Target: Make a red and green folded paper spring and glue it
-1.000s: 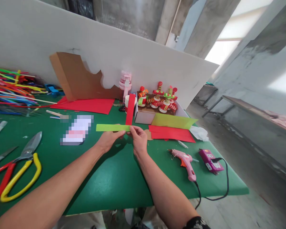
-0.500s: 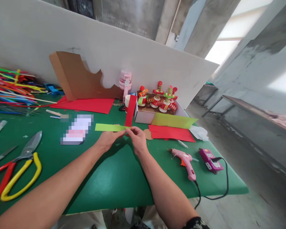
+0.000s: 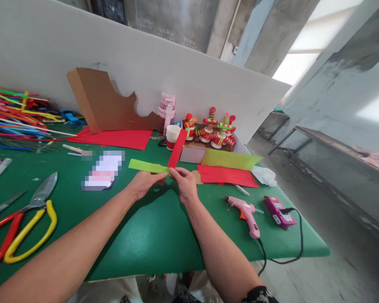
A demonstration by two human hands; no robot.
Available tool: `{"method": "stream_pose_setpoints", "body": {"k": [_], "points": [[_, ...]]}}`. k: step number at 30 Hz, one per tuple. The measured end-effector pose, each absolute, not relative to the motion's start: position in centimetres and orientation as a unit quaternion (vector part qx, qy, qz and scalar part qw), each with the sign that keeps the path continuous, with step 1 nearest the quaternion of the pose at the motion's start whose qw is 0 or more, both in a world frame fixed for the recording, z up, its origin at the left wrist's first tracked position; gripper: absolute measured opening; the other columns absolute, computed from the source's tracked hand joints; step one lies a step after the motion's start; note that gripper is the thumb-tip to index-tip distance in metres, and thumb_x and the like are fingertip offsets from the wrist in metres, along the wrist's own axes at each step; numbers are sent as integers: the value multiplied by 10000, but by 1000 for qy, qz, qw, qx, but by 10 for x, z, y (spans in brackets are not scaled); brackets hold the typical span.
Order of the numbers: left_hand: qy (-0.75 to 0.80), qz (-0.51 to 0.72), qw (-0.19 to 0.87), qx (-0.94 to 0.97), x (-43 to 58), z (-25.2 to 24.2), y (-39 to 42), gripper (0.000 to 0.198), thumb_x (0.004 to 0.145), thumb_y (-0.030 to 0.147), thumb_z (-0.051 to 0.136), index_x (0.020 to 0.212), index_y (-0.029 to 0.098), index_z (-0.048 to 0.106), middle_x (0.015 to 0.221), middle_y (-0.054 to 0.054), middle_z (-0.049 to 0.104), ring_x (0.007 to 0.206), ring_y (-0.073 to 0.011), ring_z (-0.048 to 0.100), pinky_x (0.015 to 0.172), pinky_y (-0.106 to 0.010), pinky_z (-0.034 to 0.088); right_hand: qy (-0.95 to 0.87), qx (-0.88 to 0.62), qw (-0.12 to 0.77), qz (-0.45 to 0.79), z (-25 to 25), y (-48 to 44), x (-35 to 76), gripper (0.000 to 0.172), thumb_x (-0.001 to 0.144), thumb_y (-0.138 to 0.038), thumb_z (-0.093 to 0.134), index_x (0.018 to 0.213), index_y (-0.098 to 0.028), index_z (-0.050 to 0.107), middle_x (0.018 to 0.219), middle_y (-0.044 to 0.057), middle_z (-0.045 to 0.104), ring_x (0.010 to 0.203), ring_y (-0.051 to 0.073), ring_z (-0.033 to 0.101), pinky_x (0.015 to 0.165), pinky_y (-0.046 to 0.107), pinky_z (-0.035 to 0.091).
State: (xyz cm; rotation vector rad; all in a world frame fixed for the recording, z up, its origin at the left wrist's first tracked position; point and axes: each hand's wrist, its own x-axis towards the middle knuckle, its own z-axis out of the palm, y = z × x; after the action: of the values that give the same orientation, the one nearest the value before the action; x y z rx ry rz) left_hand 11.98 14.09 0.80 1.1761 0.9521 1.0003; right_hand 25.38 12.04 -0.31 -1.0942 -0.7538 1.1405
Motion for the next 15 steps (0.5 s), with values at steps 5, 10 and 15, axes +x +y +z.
{"method": "stream_pose_setpoints", "body": {"k": [5,10,15], "points": [[410,460,604,506,120,5,143,420,525,519,850,636,177,633,606,9,588,578,-141,515,558,-284,417,-324,-473,649,501,-7,120,249,279,531,-421,858,624,-203,711,606,-20,656,607,128,554,657,287,483],[430,456,574,527,119,4,143,418,520,531,841,596,182,626,585,-1,597,549,-146,510,541,-291,408,-332,-457,621,543,-7,119,249,294,543,-423,858,646,-195,703,627,-24,647,586,104,532,633,260,462],[411,433,596,537,120,4,143,384,514,492,855,605,181,648,579,-2,618,547,-144,524,541,-281,423,-337,-464,633,520,-7,119,251,270,577,-395,833,567,-190,658,554,-52,576,554,86,467,599,242,409]]}}
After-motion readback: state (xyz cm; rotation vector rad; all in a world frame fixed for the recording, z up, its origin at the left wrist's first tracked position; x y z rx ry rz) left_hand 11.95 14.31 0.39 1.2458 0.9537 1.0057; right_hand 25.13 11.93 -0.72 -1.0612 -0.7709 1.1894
